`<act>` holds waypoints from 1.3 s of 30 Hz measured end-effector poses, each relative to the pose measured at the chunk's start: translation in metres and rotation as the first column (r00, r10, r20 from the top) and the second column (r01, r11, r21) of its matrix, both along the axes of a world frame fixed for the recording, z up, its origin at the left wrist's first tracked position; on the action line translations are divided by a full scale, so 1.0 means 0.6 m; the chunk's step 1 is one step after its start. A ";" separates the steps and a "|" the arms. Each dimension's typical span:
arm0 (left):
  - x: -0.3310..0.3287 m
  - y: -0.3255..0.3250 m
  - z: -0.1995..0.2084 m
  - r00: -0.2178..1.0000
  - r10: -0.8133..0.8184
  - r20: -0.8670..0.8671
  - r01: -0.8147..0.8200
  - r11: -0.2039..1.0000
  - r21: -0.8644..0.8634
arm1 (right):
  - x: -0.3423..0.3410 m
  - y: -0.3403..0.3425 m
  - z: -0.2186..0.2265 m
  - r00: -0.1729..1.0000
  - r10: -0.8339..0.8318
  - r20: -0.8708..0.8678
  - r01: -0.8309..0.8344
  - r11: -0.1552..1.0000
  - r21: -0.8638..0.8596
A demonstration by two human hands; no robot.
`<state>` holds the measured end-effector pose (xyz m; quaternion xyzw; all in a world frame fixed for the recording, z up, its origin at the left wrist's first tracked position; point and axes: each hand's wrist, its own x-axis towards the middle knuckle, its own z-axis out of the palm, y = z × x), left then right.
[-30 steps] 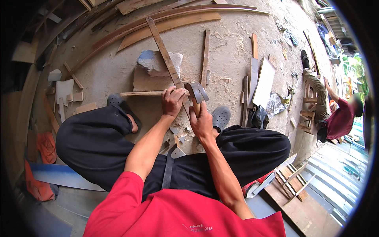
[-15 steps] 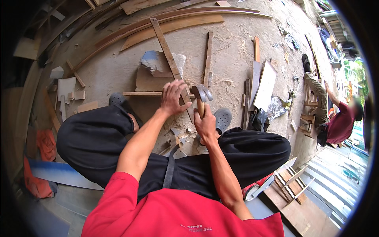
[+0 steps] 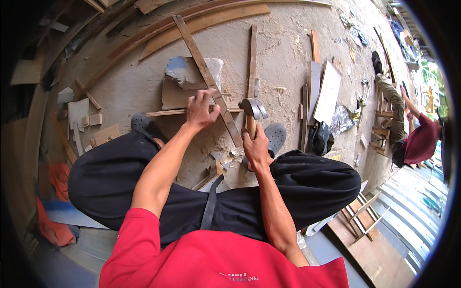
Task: The person sits on the floor and assembles a wooden frame by positioning a long wooden strip across two shorter pieces. They use a hammer to drive nails into the wood to secure the pieces together.
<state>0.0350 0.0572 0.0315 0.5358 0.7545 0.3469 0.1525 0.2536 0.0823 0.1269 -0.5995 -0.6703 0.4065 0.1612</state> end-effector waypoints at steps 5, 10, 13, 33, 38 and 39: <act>0.018 0.050 0.014 0.875 0.483 -0.013 -0.447 0.799 -0.402 | -0.003 0.008 -0.008 0.998 -0.051 -0.022 0.050 0.998 -0.039; 0.028 0.086 -0.009 0.855 0.515 -0.055 -0.459 0.704 -0.541 | -0.009 0.009 -0.006 0.999 -0.027 -0.016 0.026 0.997 -0.077; 0.030 0.086 -0.034 0.851 0.524 -0.017 -0.471 0.749 -0.466 | -0.012 0.005 -0.009 0.999 -0.011 -0.033 0.009 0.999 -0.052; 0.023 0.088 -0.007 0.860 0.493 0.130 -0.361 0.769 -0.527 | -0.020 -0.007 -0.001 1.000 0.000 -0.003 -0.001 0.998 -0.055; 0.016 0.085 -0.022 0.871 0.482 0.095 -0.361 0.760 -0.541 | -0.010 0.002 -0.036 0.994 -0.089 0.065 0.092 0.995 -0.037; 0.016 0.085 -0.025 0.872 0.481 0.091 -0.364 0.762 -0.536 | -0.007 0.005 -0.048 0.989 -0.105 0.103 0.110 0.993 -0.040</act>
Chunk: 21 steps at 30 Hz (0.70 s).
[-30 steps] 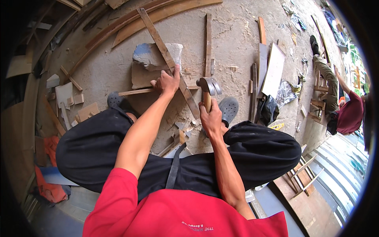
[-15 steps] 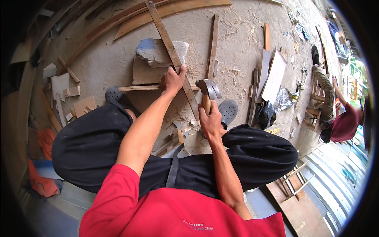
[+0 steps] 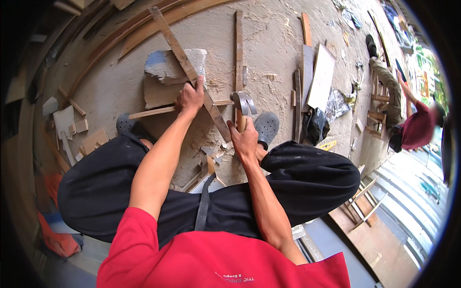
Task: The person sits on the floor and assembles a wooden frame by positioning a long wooden strip across two shorter pieces. They use a hammer to drive nails into the wood to secure the pieces together.
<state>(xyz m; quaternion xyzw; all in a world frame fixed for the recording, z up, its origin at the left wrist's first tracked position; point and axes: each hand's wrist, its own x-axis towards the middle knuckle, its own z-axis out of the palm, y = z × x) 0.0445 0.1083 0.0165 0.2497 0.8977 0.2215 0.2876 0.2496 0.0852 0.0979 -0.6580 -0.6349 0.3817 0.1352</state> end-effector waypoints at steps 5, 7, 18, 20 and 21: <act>-0.004 -0.005 0.012 0.998 -0.055 0.037 0.053 0.997 0.050 | 0.014 -0.007 -0.036 0.984 -0.074 -0.165 0.050 0.988 -0.146; -0.016 -0.013 0.011 0.993 -0.115 0.009 0.114 0.992 0.046 | 0.021 -0.020 -0.046 0.993 -0.015 -0.120 0.004 0.996 -0.089; 0.008 -0.119 0.008 0.716 -0.420 -0.557 0.635 0.723 0.272 | 0.039 -0.032 -0.058 0.989 -0.046 -0.143 0.013 0.974 -0.225; 0.017 -0.121 -0.006 0.726 -0.401 -0.558 0.607 0.754 0.249 | 0.035 -0.034 -0.056 0.988 -0.052 -0.147 0.015 0.969 -0.246; 0.018 -0.120 -0.013 0.719 -0.394 -0.573 0.605 0.759 0.238 | 0.036 -0.034 -0.056 0.986 -0.056 -0.156 0.014 0.966 -0.260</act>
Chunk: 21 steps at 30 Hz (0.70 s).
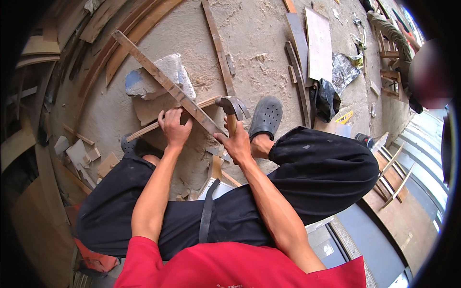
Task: The person sits on the floor and assembles a wooden frame by positioning a long wooden strip across two shorter pieces. They use a hammer to drive nails into the wood to secure the pieces together.
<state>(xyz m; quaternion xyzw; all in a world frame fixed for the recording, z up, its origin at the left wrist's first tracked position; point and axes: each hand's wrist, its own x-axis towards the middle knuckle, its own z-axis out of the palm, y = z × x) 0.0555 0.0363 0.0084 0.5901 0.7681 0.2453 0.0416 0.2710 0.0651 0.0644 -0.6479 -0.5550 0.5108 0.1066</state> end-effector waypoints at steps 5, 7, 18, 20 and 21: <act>0.005 0.000 -0.022 0.998 0.057 0.030 -0.056 0.998 -0.014 | 0.004 0.001 -0.004 0.999 -0.011 -0.030 0.011 1.000 -0.014; 0.004 0.000 -0.023 0.999 0.046 0.027 -0.045 0.999 -0.030 | 0.005 0.000 -0.007 0.999 -0.013 -0.048 0.014 1.000 0.023; 0.003 0.003 -0.027 0.995 0.065 0.075 -0.065 0.998 -0.008 | 0.004 0.003 -0.008 1.000 -0.021 -0.015 0.021 0.999 0.024; 0.004 0.004 -0.026 0.994 0.068 0.082 -0.067 0.998 -0.020 | 0.004 0.004 -0.005 1.000 -0.019 -0.001 0.019 1.000 0.017; 0.004 0.005 -0.026 0.994 0.068 0.089 -0.066 0.998 -0.017 | 0.005 0.004 -0.004 1.000 -0.019 0.003 0.019 1.000 0.004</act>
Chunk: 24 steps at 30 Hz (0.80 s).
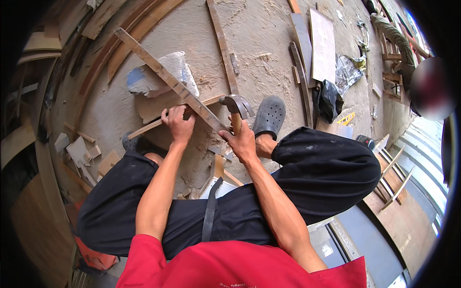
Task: The person sits on the floor and assembles a wooden frame by positioning a long wooden strip across two shorter pieces. They use a hammer to drive nails into the wood to secure the pieces together.
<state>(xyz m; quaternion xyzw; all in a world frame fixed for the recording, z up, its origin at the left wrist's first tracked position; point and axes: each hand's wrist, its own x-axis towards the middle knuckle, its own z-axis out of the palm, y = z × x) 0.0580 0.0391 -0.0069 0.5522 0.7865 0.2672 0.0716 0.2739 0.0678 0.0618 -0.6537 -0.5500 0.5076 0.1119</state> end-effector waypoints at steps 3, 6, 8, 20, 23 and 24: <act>-0.002 -0.001 0.001 1.000 0.007 0.007 -0.007 1.000 -0.001 | -0.002 0.004 0.005 1.000 0.012 0.008 -0.012 1.000 -0.012; 0.000 0.002 0.003 1.000 0.007 0.019 -0.007 1.000 -0.015 | -0.001 0.001 -0.001 1.000 0.003 -0.019 -0.002 1.000 0.028; -0.001 0.003 0.006 0.999 0.011 0.044 -0.009 1.000 -0.029 | -0.003 0.005 0.008 1.000 0.001 -0.015 0.000 1.000 0.014; -0.005 0.005 0.034 0.994 -0.003 0.112 0.004 1.000 -0.006 | -0.010 0.012 0.033 0.999 -0.013 -0.034 0.013 1.000 -0.002; 0.000 0.040 0.071 0.883 0.277 0.379 -0.161 0.937 -0.311 | -0.008 0.013 0.034 1.000 -0.010 -0.024 0.010 1.000 0.000; 0.000 0.055 0.066 0.866 0.369 0.339 -0.253 0.906 -0.340 | -0.008 0.013 0.032 1.000 -0.006 -0.015 0.006 1.000 -0.002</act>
